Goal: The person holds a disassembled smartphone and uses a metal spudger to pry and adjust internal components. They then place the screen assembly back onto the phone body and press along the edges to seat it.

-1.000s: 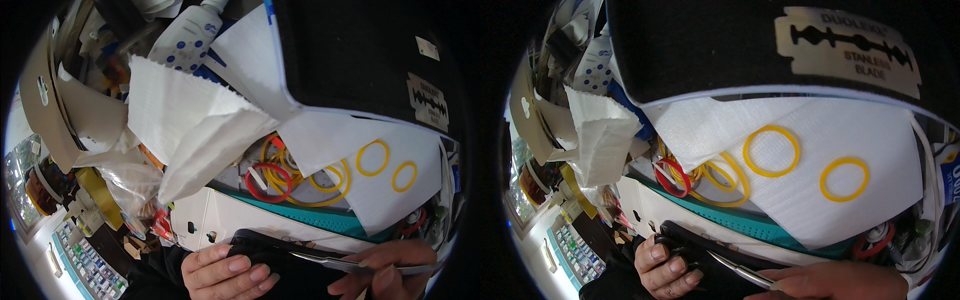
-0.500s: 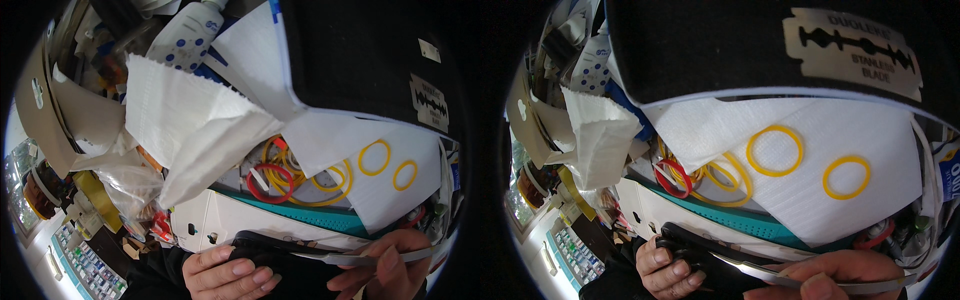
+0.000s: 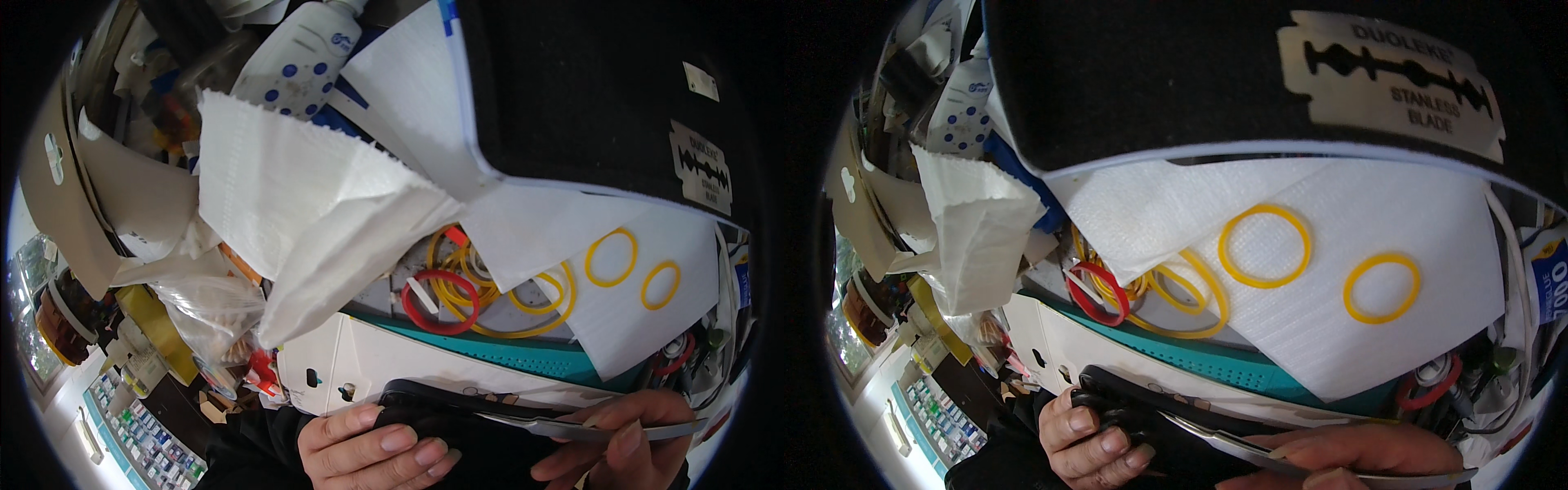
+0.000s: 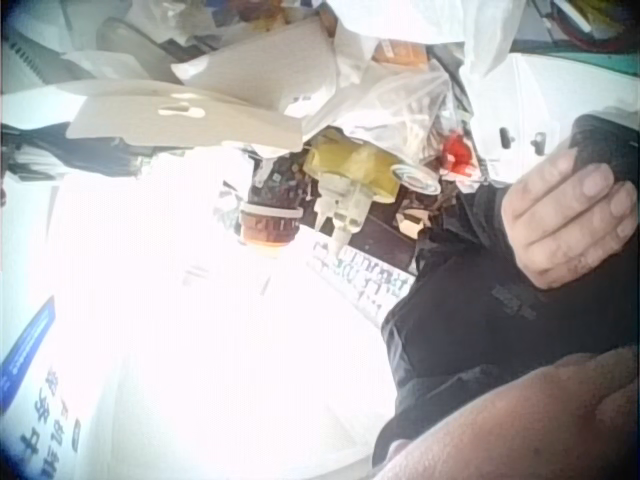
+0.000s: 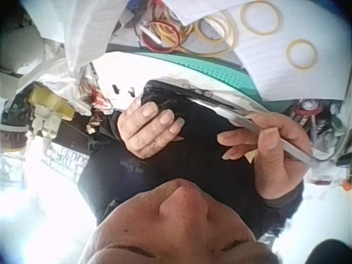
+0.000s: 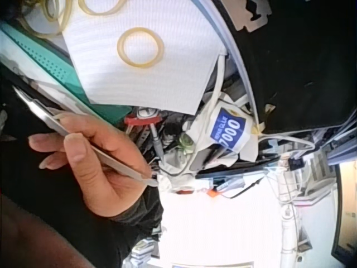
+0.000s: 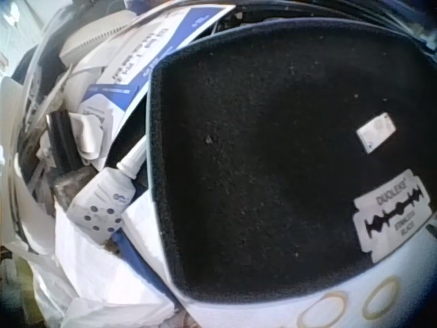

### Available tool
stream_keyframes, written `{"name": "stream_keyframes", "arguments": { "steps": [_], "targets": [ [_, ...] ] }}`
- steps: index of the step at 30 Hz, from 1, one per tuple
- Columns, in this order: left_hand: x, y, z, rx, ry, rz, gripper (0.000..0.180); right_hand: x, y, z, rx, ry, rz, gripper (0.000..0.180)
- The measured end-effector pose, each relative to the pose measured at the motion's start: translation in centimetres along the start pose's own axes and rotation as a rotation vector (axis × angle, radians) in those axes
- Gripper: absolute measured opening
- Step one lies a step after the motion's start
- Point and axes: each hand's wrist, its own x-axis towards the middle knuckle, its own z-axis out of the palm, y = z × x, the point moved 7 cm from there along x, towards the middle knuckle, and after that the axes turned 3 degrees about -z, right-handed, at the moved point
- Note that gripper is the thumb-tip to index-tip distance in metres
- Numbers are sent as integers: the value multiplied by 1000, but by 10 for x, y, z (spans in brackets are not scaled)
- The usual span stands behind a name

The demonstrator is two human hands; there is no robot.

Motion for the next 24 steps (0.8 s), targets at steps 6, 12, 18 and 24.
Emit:
{"name": "stream_keyframes", "arguments": {
  "steps": [6, 12, 18, 24],
  "targets": [
    [1, 0, -1, -2, -29, 15, 29, -3, 6, 0, 48, 31, 1, 41],
    [1, 0, 0, -5, -15, -14, 29, -4, 9, -1, 80, 24, -1, 40],
    [0, 1, 0, -11, -2, -20, 29, -4, 8, 0, 109, 20, -18, 39],
    [0, 1, -1, -19, 12, 31, 29, -5, 8, 1, 129, 23, -29, 38]
  ]
}}
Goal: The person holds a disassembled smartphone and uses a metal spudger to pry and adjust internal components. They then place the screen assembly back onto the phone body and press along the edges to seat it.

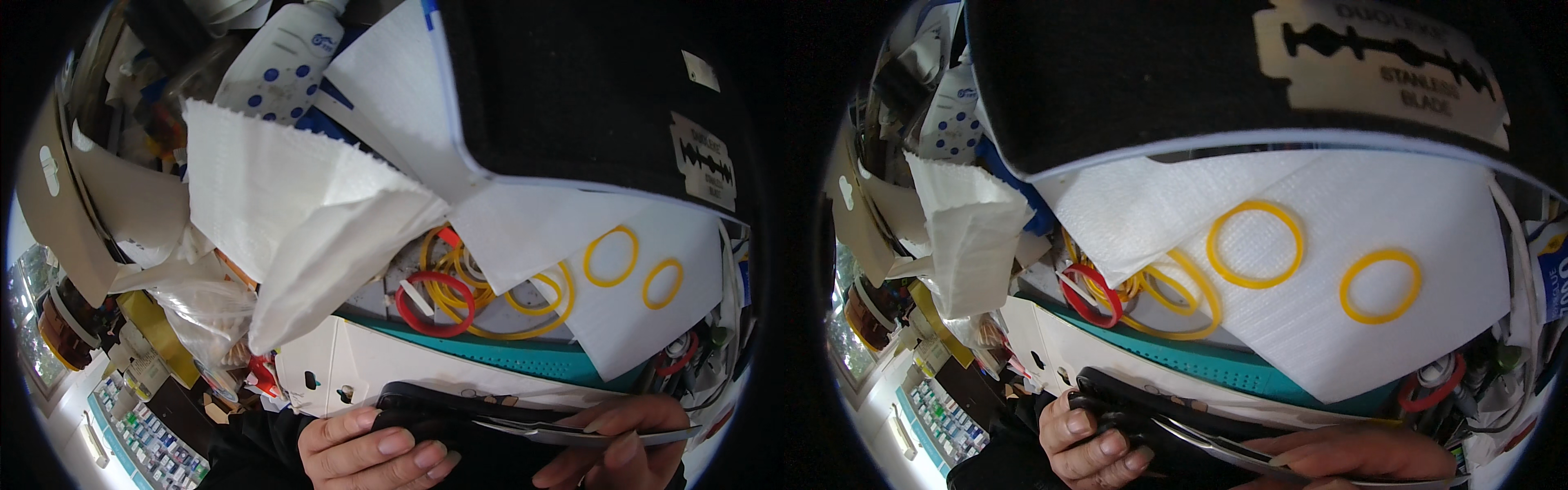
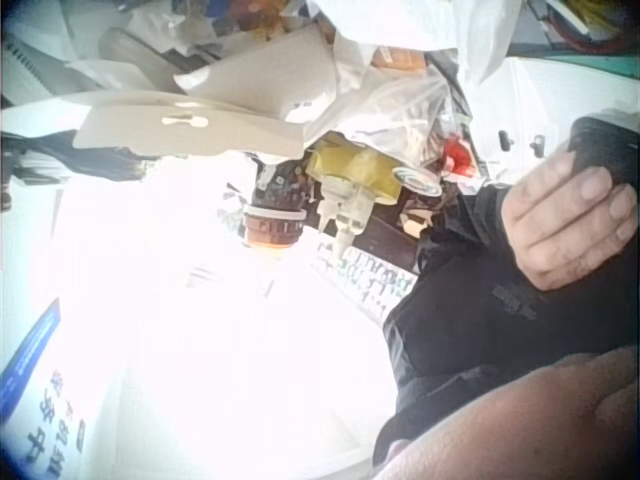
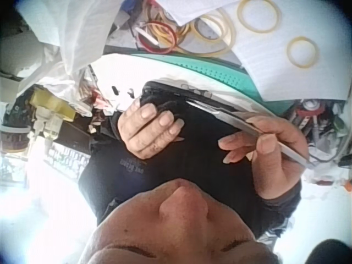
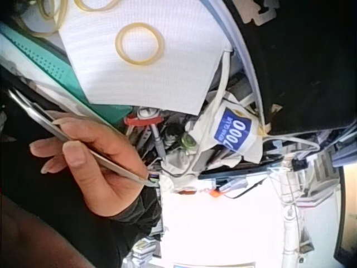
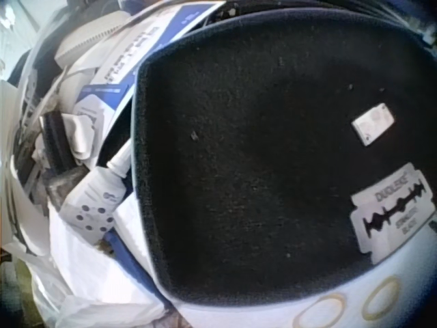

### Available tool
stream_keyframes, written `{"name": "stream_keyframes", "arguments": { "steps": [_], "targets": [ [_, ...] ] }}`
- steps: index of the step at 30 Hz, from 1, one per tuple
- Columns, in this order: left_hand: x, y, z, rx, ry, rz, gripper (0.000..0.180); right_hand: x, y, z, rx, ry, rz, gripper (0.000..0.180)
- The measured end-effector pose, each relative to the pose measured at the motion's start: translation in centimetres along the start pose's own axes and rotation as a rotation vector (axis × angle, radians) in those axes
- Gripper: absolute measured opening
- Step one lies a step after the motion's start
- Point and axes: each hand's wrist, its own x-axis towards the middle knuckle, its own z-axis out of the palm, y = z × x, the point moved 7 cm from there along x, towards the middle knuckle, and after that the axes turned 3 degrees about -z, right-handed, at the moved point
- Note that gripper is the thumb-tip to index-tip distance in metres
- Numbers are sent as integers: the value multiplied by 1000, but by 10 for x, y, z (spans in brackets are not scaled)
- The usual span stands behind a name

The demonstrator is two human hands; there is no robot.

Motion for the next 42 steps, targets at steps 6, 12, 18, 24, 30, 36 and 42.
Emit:
{"name": "stream_keyframes", "arguments": {
  "steps": [6, 12, 18, 24, 30, 36, 42],
  "targets": [
    [-1, 0, -1, -10, -10, 5, 30, -1, 1, 1, 10, 5, 6, 38],
    [0, 1, -1, -15, -21, -13, 30, 0, 1, 2, 8, -1, -1, 37],
    [2, 1, -1, -5, -44, -38, 32, 0, 1, 2, -28, 8, 3, 38],
    [2, 2, -3, 4, -44, -57, 32, -1, 1, 2, -36, 19, 18, 38],
    [2, 3, -4, 5, -60, -81, 33, -2, 0, 3, -13, 31, 16, 38],
    [0, 5, -5, 17, -69, -129, 36, -2, 0, 2, -2, 27, 19, 37],
    [4, 4, -5, 15, -59, -119, 36, -1, 0, 2, -1, 6, 6, 36]
  ]
}}
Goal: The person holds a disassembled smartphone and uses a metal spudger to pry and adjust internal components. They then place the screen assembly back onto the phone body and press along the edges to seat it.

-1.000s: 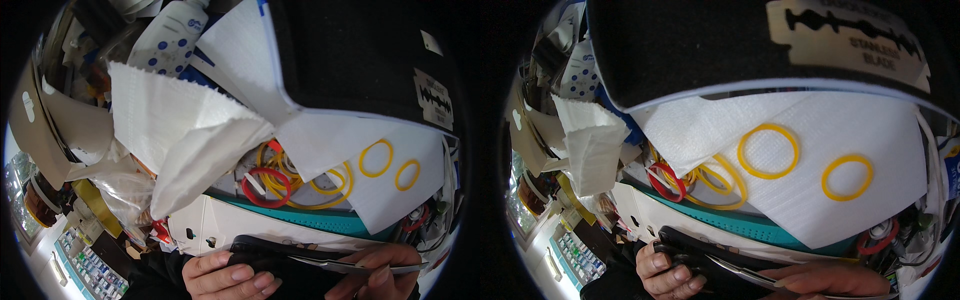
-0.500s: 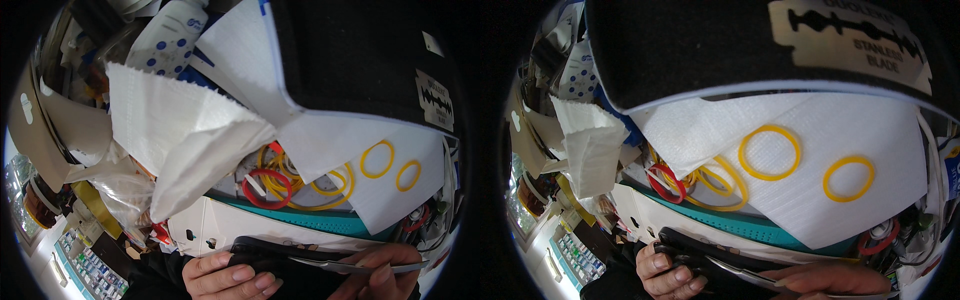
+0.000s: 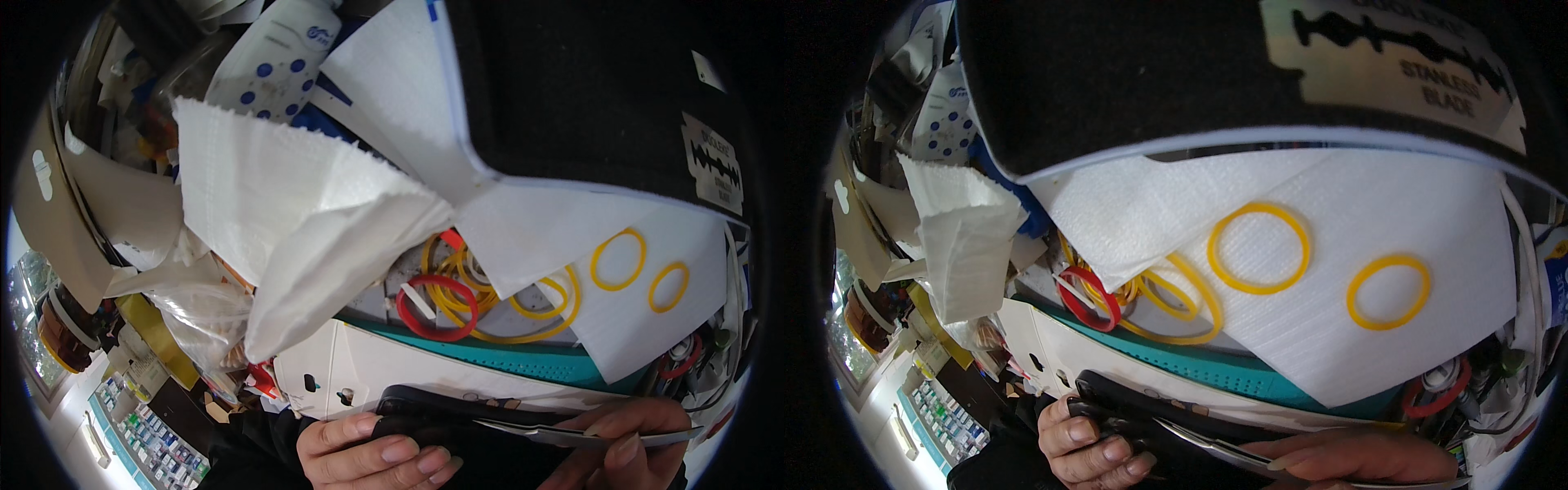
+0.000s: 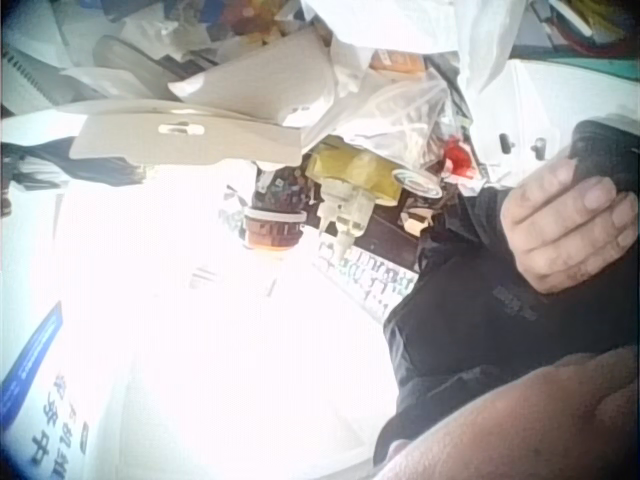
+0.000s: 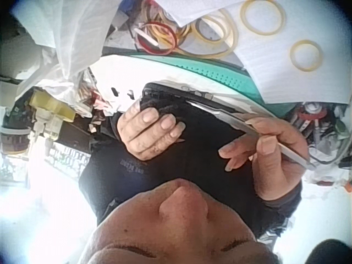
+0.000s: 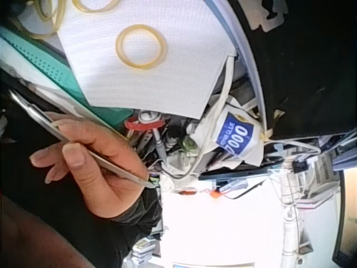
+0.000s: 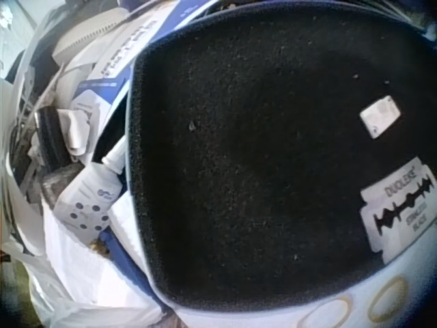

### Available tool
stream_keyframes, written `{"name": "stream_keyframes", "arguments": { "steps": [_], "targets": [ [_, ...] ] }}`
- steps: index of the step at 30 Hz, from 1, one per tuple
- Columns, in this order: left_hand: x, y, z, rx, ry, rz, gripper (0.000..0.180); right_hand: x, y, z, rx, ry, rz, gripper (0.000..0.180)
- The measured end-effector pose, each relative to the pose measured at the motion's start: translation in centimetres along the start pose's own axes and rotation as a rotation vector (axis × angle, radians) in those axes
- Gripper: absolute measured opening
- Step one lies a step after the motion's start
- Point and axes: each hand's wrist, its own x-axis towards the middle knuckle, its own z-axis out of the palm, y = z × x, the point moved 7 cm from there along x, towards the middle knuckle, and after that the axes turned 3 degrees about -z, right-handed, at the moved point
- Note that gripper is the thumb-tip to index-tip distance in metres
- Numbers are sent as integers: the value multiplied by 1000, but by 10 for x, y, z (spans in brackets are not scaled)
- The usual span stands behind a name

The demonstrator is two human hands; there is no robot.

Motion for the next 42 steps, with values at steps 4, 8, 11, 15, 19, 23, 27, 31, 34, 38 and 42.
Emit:
{"name": "stream_keyframes", "arguments": {
  "steps": [4, 8, 11, 15, 19, 23, 27, 31, 34, 38, 42],
  "targets": [
    [3, -1, 0, -4, -27, 45, 36, 0, -3, -1, -33, -8, -12, 36],
    [-3, -3, 2, -20, 42, 53, 34, -2, -5, -5, -86, -35, -94, 37],
    [-2, -2, 0, -35, 44, 46, 25, -6, -17, -11, -60, -85, -279, 41],
    [12, -1, 2, 41, -85, -16, 35, -15, -35, -8, -68, -219, -387, 39],
    [23, -3, -1, -20, 51, -2, 22, -26, -45, 14, -1044, -150, -760, 46],
    [24, -1, -1, -7, 0, 76, 29, -31, -25, 38, -1323, -142, -889, 64],
    [29, 3, -6, -5, -21, 84, 34, -35, -15, 46, -1455, -93, -999, 61],
    [31, 6, -5, 7, -15, 69, 37, -34, -9, 47, -1506, -122, -1040, 71],
    [20, 8, -6, 40, -1, 33, 37, -36, -5, 47, -1515, -63, -1088, 71],
    [-2, 15, -23, 12, 118, -16, 40, -35, -3, 44, -1470, -23, -1046, 71],
    [-16, 7, -20, -757, -41, -397, 39, -36, -4, 43, -1429, -48, -1084, 77]
  ]
}}
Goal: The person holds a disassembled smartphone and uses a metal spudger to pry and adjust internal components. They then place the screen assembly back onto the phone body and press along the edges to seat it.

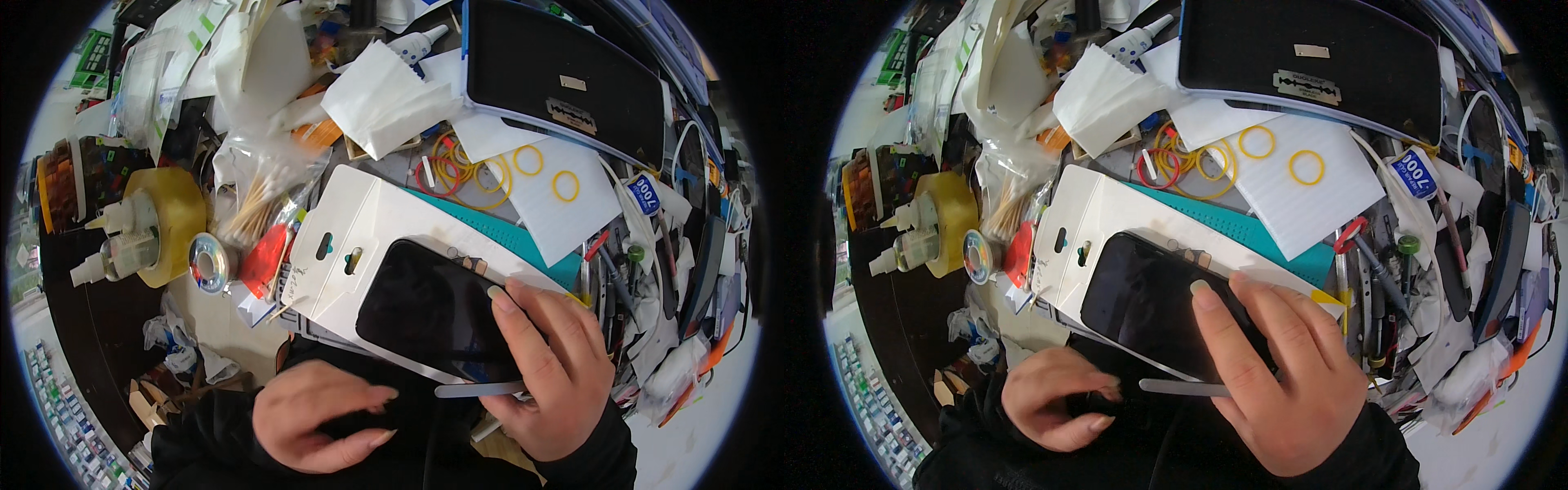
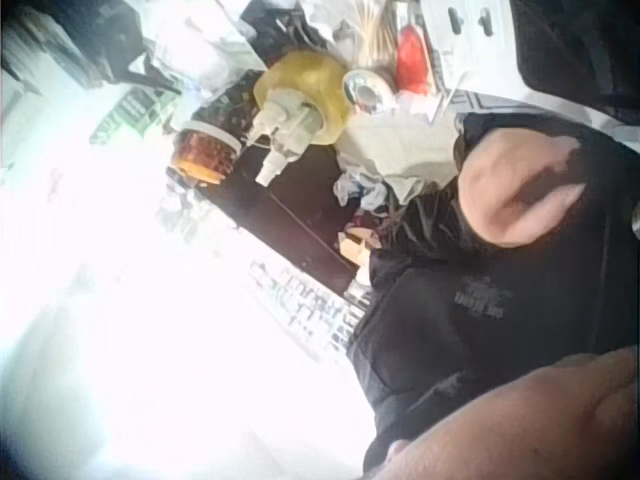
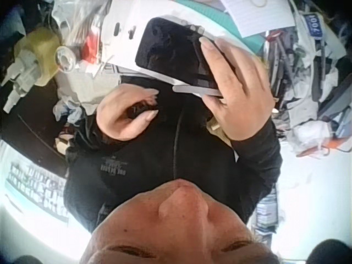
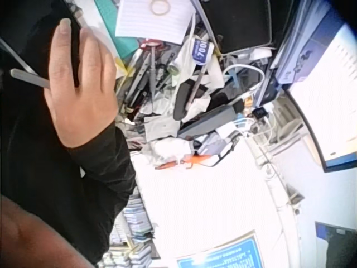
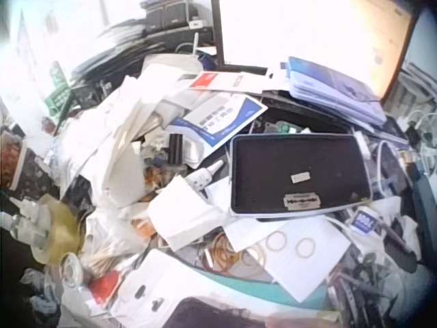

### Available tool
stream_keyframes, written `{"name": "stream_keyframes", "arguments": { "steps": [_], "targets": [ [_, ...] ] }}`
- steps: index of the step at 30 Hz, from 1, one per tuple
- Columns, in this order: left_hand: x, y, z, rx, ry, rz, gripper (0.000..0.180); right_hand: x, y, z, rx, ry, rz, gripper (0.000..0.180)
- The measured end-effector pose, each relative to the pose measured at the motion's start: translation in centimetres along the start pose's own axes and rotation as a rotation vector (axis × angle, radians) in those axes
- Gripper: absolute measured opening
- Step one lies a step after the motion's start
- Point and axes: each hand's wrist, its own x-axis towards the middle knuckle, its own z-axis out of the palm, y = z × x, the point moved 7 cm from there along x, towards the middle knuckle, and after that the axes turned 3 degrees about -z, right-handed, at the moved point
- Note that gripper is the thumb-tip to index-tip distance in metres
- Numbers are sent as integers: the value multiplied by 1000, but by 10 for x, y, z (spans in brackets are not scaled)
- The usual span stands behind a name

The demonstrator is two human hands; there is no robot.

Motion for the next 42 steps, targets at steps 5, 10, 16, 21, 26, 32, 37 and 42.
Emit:
{"name": "stream_keyframes", "arguments": {
  "steps": [5, 10, 16, 21, 26, 32, 37, 42],
  "targets": [
    [-20, -39, 30, -838, 56, -804, 30, -3, -1, 2, -5, 39, -47, 81],
    [-9, -45, 33, -907, 106, -871, 26, -3, -4, 2, 5, 43, -45, 78],
    [-5, -47, 33, -816, 129, -931, 22, -4, -5, 3, 4, 30, -43, 75],
    [-2, -45, 36, -822, 157, -926, 19, -2, -4, 2, 4, 20, -44, 76],
    [-3, -44, 33, -767, 215, -968, 19, 10, 3, -11, 210, -55, 61, 63],
    [2, -46, 32, -779, 79, -954, 19, 40, 29, -34, 377, 25, 198, 35],
    [2, -48, 30, -737, 64, -985, 19, 71, 44, -18, 476, -88, 281, 15],
    [8, -48, 30, -839, 3, -880, 15, 88, 43, -1, 441, -238, 275, 14]
  ]
}}
